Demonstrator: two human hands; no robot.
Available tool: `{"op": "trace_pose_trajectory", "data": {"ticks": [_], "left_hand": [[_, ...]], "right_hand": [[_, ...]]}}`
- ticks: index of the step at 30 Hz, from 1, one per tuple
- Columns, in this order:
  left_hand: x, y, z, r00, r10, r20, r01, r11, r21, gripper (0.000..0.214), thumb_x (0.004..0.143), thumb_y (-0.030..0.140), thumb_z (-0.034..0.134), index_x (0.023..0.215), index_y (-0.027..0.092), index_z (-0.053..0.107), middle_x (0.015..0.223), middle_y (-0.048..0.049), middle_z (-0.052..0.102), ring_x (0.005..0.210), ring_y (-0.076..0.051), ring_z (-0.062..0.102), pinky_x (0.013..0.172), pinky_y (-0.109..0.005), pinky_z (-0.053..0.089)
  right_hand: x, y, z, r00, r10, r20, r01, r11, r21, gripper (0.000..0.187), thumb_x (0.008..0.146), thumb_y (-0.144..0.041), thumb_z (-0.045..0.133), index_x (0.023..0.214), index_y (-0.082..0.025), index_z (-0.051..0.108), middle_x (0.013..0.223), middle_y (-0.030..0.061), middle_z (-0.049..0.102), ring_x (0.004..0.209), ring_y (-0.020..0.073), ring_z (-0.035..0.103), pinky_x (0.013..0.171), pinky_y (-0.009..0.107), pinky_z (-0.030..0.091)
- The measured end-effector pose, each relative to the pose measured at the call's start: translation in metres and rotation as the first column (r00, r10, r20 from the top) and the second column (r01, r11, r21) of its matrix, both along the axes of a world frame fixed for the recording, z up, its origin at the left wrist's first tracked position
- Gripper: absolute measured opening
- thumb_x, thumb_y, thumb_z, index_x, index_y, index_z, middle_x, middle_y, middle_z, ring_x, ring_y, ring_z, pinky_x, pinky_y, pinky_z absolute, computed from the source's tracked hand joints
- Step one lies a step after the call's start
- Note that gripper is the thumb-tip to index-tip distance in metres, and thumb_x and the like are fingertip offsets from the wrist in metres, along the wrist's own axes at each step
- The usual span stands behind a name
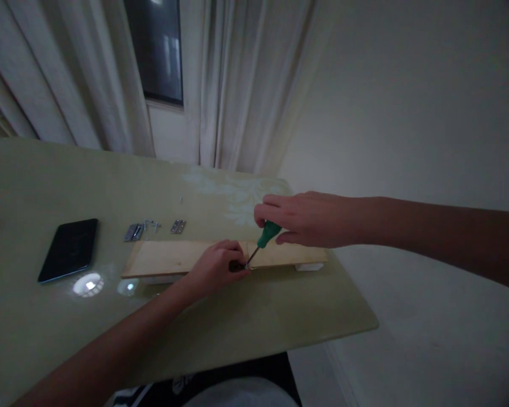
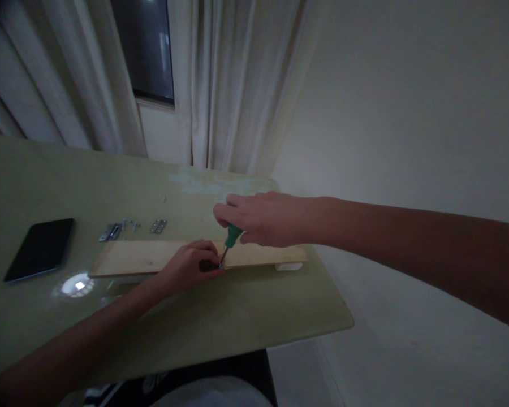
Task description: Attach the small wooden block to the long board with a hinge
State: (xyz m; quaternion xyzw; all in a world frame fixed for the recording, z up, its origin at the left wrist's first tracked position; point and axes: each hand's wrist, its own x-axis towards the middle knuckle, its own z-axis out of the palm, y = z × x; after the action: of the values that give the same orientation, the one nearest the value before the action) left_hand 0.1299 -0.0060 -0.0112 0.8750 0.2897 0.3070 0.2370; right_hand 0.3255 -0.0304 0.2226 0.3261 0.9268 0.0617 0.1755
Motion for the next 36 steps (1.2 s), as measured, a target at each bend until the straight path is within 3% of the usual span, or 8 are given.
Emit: {"op": "trace_pose_trajectory", "data": {"ticks": [6, 12, 16, 22, 27, 32, 34, 36], "left_hand": [[0.0, 0.0, -0.001, 1.0, 0.006, 0.003, -0.006, 1.0, 0.01, 0.009, 0.087, 0.025, 0.084, 0.084, 0.02, 0.076, 0.09, -0.0027, 0.072, 0.088, -0.019, 0.066, 0.078, -0.029, 0.046], [0.0, -0.001, 0.001, 1.0, 0.006, -0.012, -0.006, 1.0, 0.008, 0.01, 0.088, 0.027, 0.082, 0.083, 0.02, 0.077, 0.089, -0.0037, 0.072, 0.087, -0.019, 0.066, 0.078, -0.029, 0.047], [0.0, -0.001, 0.001, 1.0, 0.005, -0.008, -0.005, 1.0, 0.006, 0.009, 0.087, 0.026, 0.084, 0.084, 0.02, 0.078, 0.09, -0.0036, 0.073, 0.086, -0.019, 0.067, 0.077, -0.028, 0.047], [0.001, 0.0, 0.002, 1.0, 0.007, 0.006, -0.007, 1.0, 0.004, 0.009, 0.086, 0.027, 0.085, 0.085, 0.02, 0.079, 0.09, -0.0035, 0.074, 0.085, -0.019, 0.068, 0.077, -0.028, 0.047], [0.001, -0.001, 0.005, 1.0, 0.011, -0.009, -0.011, 1.0, -0.006, 0.008, 0.086, 0.026, 0.085, 0.085, 0.02, 0.08, 0.09, -0.0036, 0.074, 0.085, -0.019, 0.067, 0.077, -0.028, 0.047], [0.001, 0.0, 0.006, 1.0, 0.002, -0.006, -0.002, 1.0, 0.004, 0.008, 0.087, 0.028, 0.083, 0.085, 0.021, 0.08, 0.091, -0.0034, 0.074, 0.086, -0.019, 0.068, 0.078, -0.029, 0.048], [0.001, 0.0, 0.005, 1.0, 0.001, -0.006, -0.001, 1.0, 0.01, 0.009, 0.086, 0.028, 0.085, 0.084, 0.02, 0.08, 0.091, -0.0038, 0.074, 0.087, -0.02, 0.068, 0.079, -0.029, 0.048], [0.001, 0.001, 0.004, 1.0, 0.001, -0.004, -0.001, 1.0, 0.006, 0.01, 0.085, 0.027, 0.086, 0.083, 0.02, 0.08, 0.091, -0.0042, 0.074, 0.087, -0.02, 0.068, 0.079, -0.029, 0.047]], "right_hand": [[-0.001, 0.002, -0.001, 0.975, -0.213, 0.069, 0.19, 0.951, 0.245, 0.052, 0.107, -0.062, 0.042, 0.101, -0.017, 0.068, 0.09, 0.0131, 0.075, 0.075, 0.0243, 0.067, 0.059, 0.031, 0.024], [0.007, 0.009, 0.002, 0.987, 0.066, 0.147, -0.076, 0.995, 0.063, 0.027, 0.104, -0.045, 0.06, 0.111, -0.02, 0.068, 0.108, 0.0101, 0.075, 0.084, 0.0205, 0.069, 0.061, 0.029, 0.028], [0.011, 0.016, -0.005, 0.968, -0.209, 0.135, 0.181, 0.964, 0.196, 0.057, 0.108, -0.062, 0.038, 0.095, -0.017, 0.071, 0.086, 0.0122, 0.074, 0.073, 0.0229, 0.067, 0.06, 0.031, 0.028], [0.02, 0.025, -0.001, 0.924, 0.331, 0.194, -0.334, 0.943, -0.019, 0.031, 0.111, -0.04, 0.043, 0.116, -0.023, 0.068, 0.106, 0.0088, 0.074, 0.086, 0.02, 0.067, 0.065, 0.032, 0.032], [0.014, 0.022, -0.005, 0.956, -0.166, 0.242, 0.16, 0.986, 0.045, 0.058, 0.103, -0.067, 0.048, 0.096, -0.017, 0.075, 0.081, 0.0094, 0.071, 0.065, 0.0195, 0.062, 0.057, 0.031, 0.03], [0.006, 0.017, -0.002, 0.892, 0.424, 0.158, -0.418, 0.906, -0.071, 0.031, 0.111, -0.033, 0.041, 0.116, -0.025, 0.07, 0.11, 0.0079, 0.074, 0.085, 0.0194, 0.066, 0.062, 0.032, 0.032], [-0.003, 0.019, -0.003, 0.94, 0.294, 0.172, -0.294, 0.955, -0.029, 0.031, 0.11, -0.035, 0.045, 0.108, -0.022, 0.073, 0.101, 0.0081, 0.074, 0.081, 0.019, 0.066, 0.062, 0.032, 0.033], [-0.011, 0.023, -0.005, 0.976, -0.065, 0.208, 0.057, 0.997, 0.044, 0.038, 0.105, -0.048, 0.055, 0.098, -0.016, 0.075, 0.088, 0.0099, 0.073, 0.071, 0.0193, 0.064, 0.059, 0.031, 0.032]]}}
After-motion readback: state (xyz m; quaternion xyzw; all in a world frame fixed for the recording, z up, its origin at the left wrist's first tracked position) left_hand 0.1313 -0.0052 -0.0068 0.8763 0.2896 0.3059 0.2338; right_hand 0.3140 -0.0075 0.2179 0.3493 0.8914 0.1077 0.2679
